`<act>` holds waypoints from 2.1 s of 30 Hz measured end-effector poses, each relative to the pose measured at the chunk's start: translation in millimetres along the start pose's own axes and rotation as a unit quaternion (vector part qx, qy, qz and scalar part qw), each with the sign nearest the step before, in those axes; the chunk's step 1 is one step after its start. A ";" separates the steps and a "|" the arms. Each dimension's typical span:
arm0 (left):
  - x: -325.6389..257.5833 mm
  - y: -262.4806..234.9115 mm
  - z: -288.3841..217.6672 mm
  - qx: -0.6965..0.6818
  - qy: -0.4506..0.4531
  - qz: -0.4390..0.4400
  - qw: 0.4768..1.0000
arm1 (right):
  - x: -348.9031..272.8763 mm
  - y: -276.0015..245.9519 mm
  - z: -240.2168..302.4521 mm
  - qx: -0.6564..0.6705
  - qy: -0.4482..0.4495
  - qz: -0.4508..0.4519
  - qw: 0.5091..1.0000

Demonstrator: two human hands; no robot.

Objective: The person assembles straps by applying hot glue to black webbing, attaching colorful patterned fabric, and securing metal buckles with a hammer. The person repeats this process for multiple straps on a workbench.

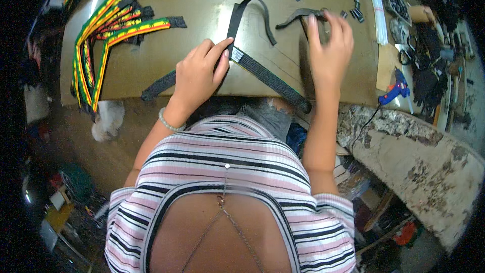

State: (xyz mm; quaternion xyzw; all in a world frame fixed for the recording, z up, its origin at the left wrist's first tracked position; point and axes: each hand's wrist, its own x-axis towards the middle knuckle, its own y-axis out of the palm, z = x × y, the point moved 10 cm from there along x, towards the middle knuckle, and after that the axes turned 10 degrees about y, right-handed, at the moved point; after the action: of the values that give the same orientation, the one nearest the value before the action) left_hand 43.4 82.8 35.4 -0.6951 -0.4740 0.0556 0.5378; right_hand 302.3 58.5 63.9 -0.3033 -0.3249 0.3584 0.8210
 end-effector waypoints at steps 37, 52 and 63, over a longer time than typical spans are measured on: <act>1.0 1.9 6.7 -0.044 -0.083 -0.026 0.995 | -54.0 -56.6 -37.6 -0.234 -0.012 -0.105 0.966; -28.7 -19.6 -40.8 -0.123 0.107 -0.084 0.983 | -55.7 61.0 70.2 0.161 0.032 0.304 0.939; -45.4 8.1 -53.2 -0.006 0.196 -0.042 0.980 | 287.5 -138.2 -24.4 0.288 -0.097 -0.158 0.940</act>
State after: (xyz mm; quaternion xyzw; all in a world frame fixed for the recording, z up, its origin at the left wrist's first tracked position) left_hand 54.8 13.5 31.3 -0.6753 -0.3880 -0.1070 0.6181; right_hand 527.7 200.5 241.0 0.0375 -0.3292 0.3297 0.8840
